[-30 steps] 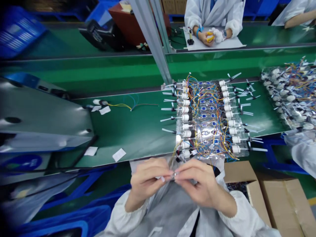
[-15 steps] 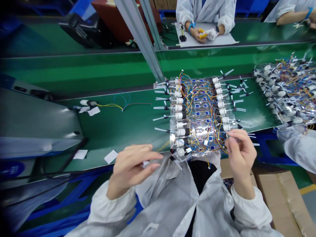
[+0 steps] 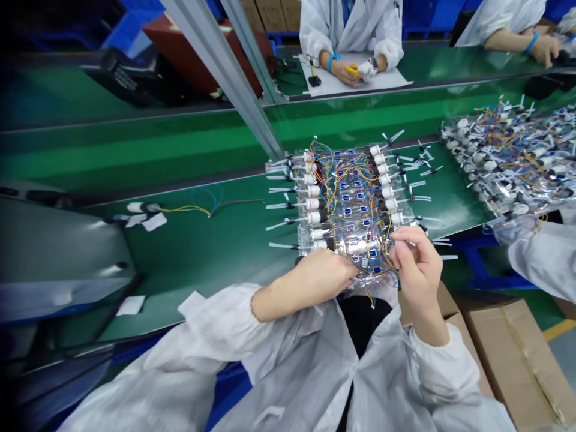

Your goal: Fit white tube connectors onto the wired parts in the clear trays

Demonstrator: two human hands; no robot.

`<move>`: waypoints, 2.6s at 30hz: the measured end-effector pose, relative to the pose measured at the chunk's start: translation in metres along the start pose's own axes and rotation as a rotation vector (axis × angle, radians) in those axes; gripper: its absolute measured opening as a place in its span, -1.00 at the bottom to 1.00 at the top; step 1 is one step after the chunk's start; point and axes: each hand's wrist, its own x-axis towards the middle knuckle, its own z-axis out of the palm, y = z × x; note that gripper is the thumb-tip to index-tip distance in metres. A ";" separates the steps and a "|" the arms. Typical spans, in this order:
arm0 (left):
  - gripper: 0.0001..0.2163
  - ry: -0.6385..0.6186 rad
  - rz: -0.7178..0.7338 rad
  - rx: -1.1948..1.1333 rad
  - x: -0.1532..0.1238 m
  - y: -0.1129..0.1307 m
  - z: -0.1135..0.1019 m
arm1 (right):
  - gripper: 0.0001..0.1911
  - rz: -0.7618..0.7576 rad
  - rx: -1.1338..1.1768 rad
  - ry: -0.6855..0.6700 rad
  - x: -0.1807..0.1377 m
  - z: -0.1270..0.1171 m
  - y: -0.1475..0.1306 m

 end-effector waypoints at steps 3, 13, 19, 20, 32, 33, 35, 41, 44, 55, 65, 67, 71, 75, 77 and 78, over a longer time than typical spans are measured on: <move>-0.85 0.013 0.014 -0.113 -0.007 -0.010 -0.009 | -0.93 -0.004 0.003 0.035 0.001 -0.001 -0.001; -0.65 0.323 -0.033 -0.477 -0.030 -0.046 -0.047 | -0.94 -0.151 -0.098 0.191 0.029 0.000 -0.009; -0.65 0.414 -0.138 -0.543 -0.028 -0.059 -0.043 | -0.88 -0.135 -0.225 0.074 0.030 -0.001 -0.006; -0.64 0.426 -0.145 -0.547 -0.028 -0.060 -0.041 | -0.85 -0.141 -0.268 0.022 0.029 -0.001 -0.007; -0.66 0.510 -0.091 -0.555 -0.032 -0.065 -0.034 | -0.71 -0.341 -0.704 -0.601 0.017 0.018 0.004; -0.65 0.503 -0.093 -0.558 -0.032 -0.065 -0.034 | -0.76 -0.342 -0.702 -0.601 0.017 0.020 0.005; -0.64 0.483 -0.103 -0.564 -0.031 -0.065 -0.035 | -0.84 -0.326 -0.666 -0.605 0.017 0.023 0.004; -0.65 0.422 -0.217 -0.366 -0.023 -0.064 -0.035 | -0.73 0.118 -0.320 -0.625 0.024 0.025 -0.003; -0.68 0.418 -0.214 -0.322 -0.020 -0.067 -0.033 | -0.72 0.337 -0.131 -0.550 0.025 0.023 0.000; -0.66 0.233 -0.283 -0.205 -0.016 -0.065 -0.040 | -0.81 1.092 0.813 -0.219 0.019 0.041 -0.003; -0.66 0.224 -0.458 -0.165 -0.022 -0.070 -0.045 | -0.65 1.046 1.110 0.115 0.021 0.026 -0.033; -0.67 0.241 -0.478 -0.159 -0.021 -0.070 -0.046 | -0.62 1.014 1.102 0.143 0.025 0.026 -0.033; -0.64 0.308 -0.507 -0.137 -0.019 -0.073 -0.045 | -0.65 0.968 1.050 0.098 0.032 0.022 -0.027; -0.64 0.272 -0.560 0.009 -0.013 -0.079 -0.036 | -0.66 0.969 0.885 0.083 0.033 0.023 -0.014; -0.66 0.231 -0.579 0.073 -0.009 -0.080 -0.031 | -0.64 0.988 0.821 0.089 0.033 0.025 -0.007; -0.69 0.223 -0.584 0.094 -0.007 -0.079 -0.029 | -0.64 0.997 0.805 0.088 0.032 0.026 -0.004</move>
